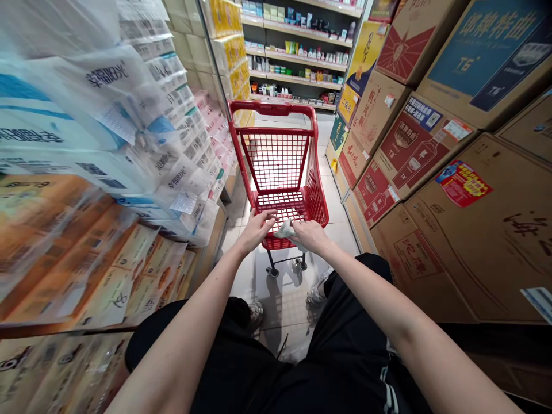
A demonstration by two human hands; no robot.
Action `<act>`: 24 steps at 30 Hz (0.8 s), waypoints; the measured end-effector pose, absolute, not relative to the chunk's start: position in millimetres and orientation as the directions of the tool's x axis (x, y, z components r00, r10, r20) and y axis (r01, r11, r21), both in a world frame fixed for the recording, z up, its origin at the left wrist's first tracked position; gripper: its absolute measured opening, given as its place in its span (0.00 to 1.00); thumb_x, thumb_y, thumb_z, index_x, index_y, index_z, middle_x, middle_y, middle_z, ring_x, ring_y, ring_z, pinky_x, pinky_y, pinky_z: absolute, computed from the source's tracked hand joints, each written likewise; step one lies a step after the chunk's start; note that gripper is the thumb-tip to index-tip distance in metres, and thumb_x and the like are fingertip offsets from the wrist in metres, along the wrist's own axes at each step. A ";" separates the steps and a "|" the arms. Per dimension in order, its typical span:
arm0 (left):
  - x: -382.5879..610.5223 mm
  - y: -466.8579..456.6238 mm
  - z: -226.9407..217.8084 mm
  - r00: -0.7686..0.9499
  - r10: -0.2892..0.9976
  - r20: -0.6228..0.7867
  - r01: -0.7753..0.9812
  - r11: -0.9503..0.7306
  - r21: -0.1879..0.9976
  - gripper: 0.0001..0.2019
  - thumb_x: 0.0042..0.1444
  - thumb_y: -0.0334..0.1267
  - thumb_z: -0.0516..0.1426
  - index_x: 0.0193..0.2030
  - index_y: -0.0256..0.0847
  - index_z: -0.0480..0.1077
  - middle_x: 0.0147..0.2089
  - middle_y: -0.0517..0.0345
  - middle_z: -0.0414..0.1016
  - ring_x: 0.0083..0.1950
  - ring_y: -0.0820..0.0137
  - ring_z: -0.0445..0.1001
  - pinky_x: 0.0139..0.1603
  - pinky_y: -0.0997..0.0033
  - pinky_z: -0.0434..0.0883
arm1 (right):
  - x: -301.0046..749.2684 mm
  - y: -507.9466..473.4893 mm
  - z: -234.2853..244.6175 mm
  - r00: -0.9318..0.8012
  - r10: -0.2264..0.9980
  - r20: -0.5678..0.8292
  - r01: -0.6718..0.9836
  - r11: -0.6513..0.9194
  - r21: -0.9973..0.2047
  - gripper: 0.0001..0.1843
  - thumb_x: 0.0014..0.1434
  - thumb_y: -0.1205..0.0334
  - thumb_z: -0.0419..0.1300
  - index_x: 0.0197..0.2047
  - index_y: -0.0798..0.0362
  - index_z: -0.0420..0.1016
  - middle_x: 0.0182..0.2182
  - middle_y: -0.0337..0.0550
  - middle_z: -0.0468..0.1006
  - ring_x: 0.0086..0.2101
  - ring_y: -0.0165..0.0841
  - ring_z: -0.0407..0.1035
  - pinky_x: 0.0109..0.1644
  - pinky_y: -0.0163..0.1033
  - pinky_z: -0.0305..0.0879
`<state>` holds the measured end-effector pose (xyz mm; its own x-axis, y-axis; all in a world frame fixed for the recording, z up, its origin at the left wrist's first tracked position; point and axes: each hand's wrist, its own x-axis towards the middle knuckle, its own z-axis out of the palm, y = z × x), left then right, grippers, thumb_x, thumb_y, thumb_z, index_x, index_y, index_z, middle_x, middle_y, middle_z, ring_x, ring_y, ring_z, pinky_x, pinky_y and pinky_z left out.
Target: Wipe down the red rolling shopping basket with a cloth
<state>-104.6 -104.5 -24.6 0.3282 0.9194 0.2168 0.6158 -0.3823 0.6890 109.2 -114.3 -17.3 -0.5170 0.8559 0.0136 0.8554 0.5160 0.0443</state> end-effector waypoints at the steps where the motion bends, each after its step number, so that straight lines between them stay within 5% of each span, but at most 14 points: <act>1: -103.1 -107.5 -23.8 0.308 0.925 0.224 0.605 -0.372 0.704 0.21 0.66 0.49 0.43 0.58 0.43 0.65 0.54 0.53 0.76 0.60 0.63 0.69 0.72 0.46 0.37 | 105.4 -115.1 -19.2 -0.483 0.875 0.018 0.875 0.483 0.034 0.23 0.68 0.46 0.47 0.50 0.57 0.68 0.40 0.55 0.80 0.41 0.41 0.76 0.44 0.40 0.65; 5: -93.3 -129.1 -27.7 0.287 0.910 0.301 0.687 -0.414 0.597 0.21 0.64 0.50 0.48 0.61 0.46 0.63 0.62 0.51 0.70 0.64 0.61 0.65 0.72 0.44 0.34 | 90.5 -109.5 -23.9 -0.396 0.918 -0.018 0.916 0.393 -0.073 0.24 0.66 0.43 0.50 0.50 0.57 0.68 0.40 0.54 0.81 0.40 0.41 0.77 0.42 0.40 0.67; 10: -80.3 -148.7 -40.2 0.417 0.853 0.314 0.774 -0.514 0.369 0.25 0.63 0.48 0.51 0.66 0.48 0.59 0.66 0.50 0.63 0.67 0.62 0.61 0.71 0.50 0.47 | 91.6 -93.2 -21.1 -0.483 0.867 -0.122 0.856 0.438 -0.277 0.29 0.55 0.41 0.61 0.52 0.52 0.67 0.45 0.50 0.80 0.45 0.43 0.75 0.44 0.40 0.68; 14: -75.8 -144.7 -42.3 0.331 0.903 0.273 0.849 -0.411 0.331 0.25 0.61 0.54 0.52 0.60 0.42 0.63 0.62 0.43 0.65 0.64 0.57 0.63 0.65 0.46 0.53 | 108.4 -81.8 -12.2 -0.682 0.715 -0.153 0.670 0.527 -0.522 0.45 0.48 0.52 0.68 0.65 0.53 0.54 0.49 0.49 0.77 0.45 0.40 0.74 0.43 0.38 0.68; 17: -71.8 -142.0 -39.5 0.292 0.929 0.227 0.883 -0.353 0.309 0.25 0.60 0.58 0.51 0.55 0.41 0.65 0.64 0.41 0.63 0.64 0.53 0.62 0.62 0.43 0.54 | 120.2 -76.6 -3.1 -0.766 0.628 -0.137 0.540 0.513 -0.667 0.42 0.52 0.61 0.63 0.67 0.51 0.52 0.50 0.45 0.77 0.42 0.34 0.74 0.43 0.35 0.69; 21: -63.4 -141.5 -38.3 0.249 0.939 0.239 0.922 -0.306 0.239 0.21 0.62 0.57 0.48 0.49 0.42 0.66 0.58 0.42 0.69 0.59 0.53 0.65 0.60 0.42 0.54 | 122.6 -74.9 0.4 -0.610 0.790 -0.071 0.647 0.444 -0.620 0.21 0.66 0.62 0.45 0.59 0.54 0.66 0.48 0.44 0.78 0.41 0.31 0.73 0.47 0.36 0.67; 24: -60.7 -137.9 -39.5 0.243 0.934 0.263 0.943 -0.290 0.160 0.17 0.64 0.52 0.48 0.46 0.42 0.66 0.49 0.44 0.74 0.53 0.55 0.69 0.56 0.46 0.58 | 115.4 -77.1 -7.6 -0.453 0.890 -0.055 0.799 0.377 -0.468 0.24 0.71 0.56 0.38 0.50 0.54 0.73 0.45 0.46 0.80 0.44 0.35 0.73 0.46 0.37 0.65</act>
<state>-60.7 -137.9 -39.5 0.2426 0.9337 0.2633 0.9434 -0.2904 0.1605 115.4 -77.1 -7.6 -0.4527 0.8899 -0.0555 0.7993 0.3774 -0.4676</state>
